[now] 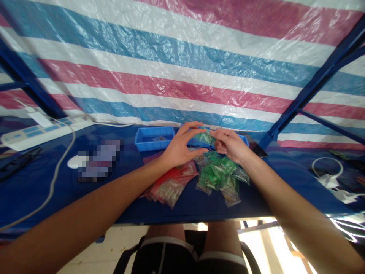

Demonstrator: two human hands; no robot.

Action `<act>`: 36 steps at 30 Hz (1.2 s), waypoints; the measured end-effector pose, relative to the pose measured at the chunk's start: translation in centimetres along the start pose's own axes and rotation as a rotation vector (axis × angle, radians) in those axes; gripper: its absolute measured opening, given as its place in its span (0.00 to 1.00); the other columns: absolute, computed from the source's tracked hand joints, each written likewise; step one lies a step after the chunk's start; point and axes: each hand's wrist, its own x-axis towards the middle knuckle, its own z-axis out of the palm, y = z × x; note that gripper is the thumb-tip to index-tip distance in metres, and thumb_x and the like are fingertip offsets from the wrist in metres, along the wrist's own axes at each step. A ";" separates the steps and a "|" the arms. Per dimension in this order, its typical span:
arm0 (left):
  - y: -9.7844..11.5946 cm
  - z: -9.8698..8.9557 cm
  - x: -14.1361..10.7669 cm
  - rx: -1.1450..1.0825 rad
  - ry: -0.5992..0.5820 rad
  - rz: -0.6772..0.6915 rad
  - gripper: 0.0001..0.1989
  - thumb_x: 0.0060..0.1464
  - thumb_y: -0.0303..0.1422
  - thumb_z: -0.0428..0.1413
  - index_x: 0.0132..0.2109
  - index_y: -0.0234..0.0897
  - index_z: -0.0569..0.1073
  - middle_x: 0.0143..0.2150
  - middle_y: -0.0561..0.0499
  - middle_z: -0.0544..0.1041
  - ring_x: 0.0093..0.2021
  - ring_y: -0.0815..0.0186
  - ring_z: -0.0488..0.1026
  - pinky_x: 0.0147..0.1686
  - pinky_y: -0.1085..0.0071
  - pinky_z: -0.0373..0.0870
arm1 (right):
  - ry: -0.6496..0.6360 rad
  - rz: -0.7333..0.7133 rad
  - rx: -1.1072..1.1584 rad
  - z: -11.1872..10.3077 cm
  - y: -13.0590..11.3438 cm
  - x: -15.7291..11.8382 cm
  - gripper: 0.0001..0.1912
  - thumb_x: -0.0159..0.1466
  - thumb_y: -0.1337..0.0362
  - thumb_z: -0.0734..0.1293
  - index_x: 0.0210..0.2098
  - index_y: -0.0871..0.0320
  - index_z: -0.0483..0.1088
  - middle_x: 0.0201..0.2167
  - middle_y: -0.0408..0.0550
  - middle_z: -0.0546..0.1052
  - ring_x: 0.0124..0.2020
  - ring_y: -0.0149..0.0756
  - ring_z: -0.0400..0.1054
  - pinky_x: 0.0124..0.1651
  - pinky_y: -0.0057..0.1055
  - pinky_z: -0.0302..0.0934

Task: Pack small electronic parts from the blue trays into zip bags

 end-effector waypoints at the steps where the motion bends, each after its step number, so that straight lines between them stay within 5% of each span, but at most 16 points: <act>1: 0.0 -0.1 0.0 0.009 -0.019 0.028 0.24 0.64 0.41 0.68 0.64 0.44 0.76 0.69 0.40 0.73 0.70 0.50 0.70 0.69 0.50 0.70 | -0.019 0.039 0.015 0.1 -0.1 -0.1 0.24 0.56 0.48 0.84 0.30 0.55 0.71 0.15 0.35 0.64 0.15 0.24 0.48 0.19 0.26 0.39; 6: -0.3 -0.1 -0.1 0.023 0.010 0.030 0.12 0.72 0.38 0.59 0.55 0.40 0.81 0.55 0.43 0.83 0.58 0.56 0.79 0.63 0.56 0.73 | -0.082 0.031 -0.035 0.3 0.2 -0.3 0.24 0.59 0.45 0.82 0.34 0.55 0.72 0.17 0.36 0.68 0.15 0.24 0.52 0.19 0.26 0.44; 10: -0.3 0.1 -0.2 0.057 0.074 -0.113 0.16 0.72 0.43 0.60 0.56 0.37 0.81 0.46 0.46 0.84 0.43 0.61 0.80 0.49 0.64 0.77 | -0.029 -0.143 -0.122 0.4 0.2 -0.1 0.26 0.65 0.37 0.75 0.43 0.54 0.75 0.20 0.38 0.71 0.16 0.27 0.58 0.19 0.27 0.48; 16: -0.2 0.1 -0.4 -0.015 0.006 -0.246 0.27 0.69 0.47 0.62 0.68 0.42 0.73 0.37 0.53 0.80 0.34 0.64 0.78 0.40 0.68 0.76 | -0.029 -0.154 -0.267 0.5 0.1 -0.3 0.25 0.61 0.41 0.80 0.37 0.56 0.76 0.17 0.36 0.68 0.16 0.26 0.54 0.19 0.27 0.45; 19: 0.0 0.2 -0.4 -0.043 -0.040 -0.239 0.29 0.69 0.46 0.62 0.71 0.42 0.69 0.48 0.48 0.81 0.37 0.64 0.79 0.40 0.68 0.77 | -0.025 -0.114 -0.221 0.3 0.4 -0.1 0.25 0.60 0.42 0.81 0.31 0.55 0.73 0.16 0.36 0.66 0.16 0.25 0.52 0.19 0.28 0.44; 22: 0.0 0.4 -0.3 -0.077 -0.032 -0.177 0.33 0.65 0.44 0.66 0.72 0.44 0.68 0.64 0.42 0.74 0.53 0.58 0.79 0.46 0.65 0.80 | 0.005 -0.097 -0.123 -0.1 0.5 0.2 0.25 0.58 0.45 0.83 0.29 0.55 0.72 0.16 0.35 0.63 0.16 0.25 0.49 0.19 0.27 0.42; 27: -0.1 0.3 -0.2 -0.037 -0.064 -0.040 0.32 0.63 0.38 0.68 0.71 0.46 0.70 0.71 0.39 0.68 0.71 0.48 0.68 0.62 0.53 0.77 | -0.006 -0.010 0.030 0.0 0.0 -0.1 0.25 0.57 0.51 0.84 0.25 0.56 0.68 0.17 0.35 0.62 0.16 0.24 0.49 0.19 0.27 0.40; 31: -0.2 -0.1 -0.2 0.019 -0.038 -0.002 0.19 0.67 0.28 0.58 0.63 0.44 0.78 0.67 0.42 0.73 0.68 0.52 0.71 0.66 0.51 0.73 | -0.037 0.036 0.024 0.4 0.1 -0.2 0.22 0.56 0.51 0.84 0.32 0.56 0.73 0.16 0.34 0.62 0.16 0.23 0.49 0.19 0.26 0.41; 36: -0.3 -0.1 0.0 -0.003 -0.004 -0.077 0.11 0.71 0.39 0.58 0.51 0.38 0.81 0.49 0.44 0.82 0.49 0.60 0.79 0.47 0.65 0.77 | -0.003 -0.003 -0.035 0.6 0.3 0.0 0.28 0.58 0.40 0.81 0.45 0.55 0.77 0.17 0.34 0.65 0.16 0.25 0.51 0.19 0.26 0.45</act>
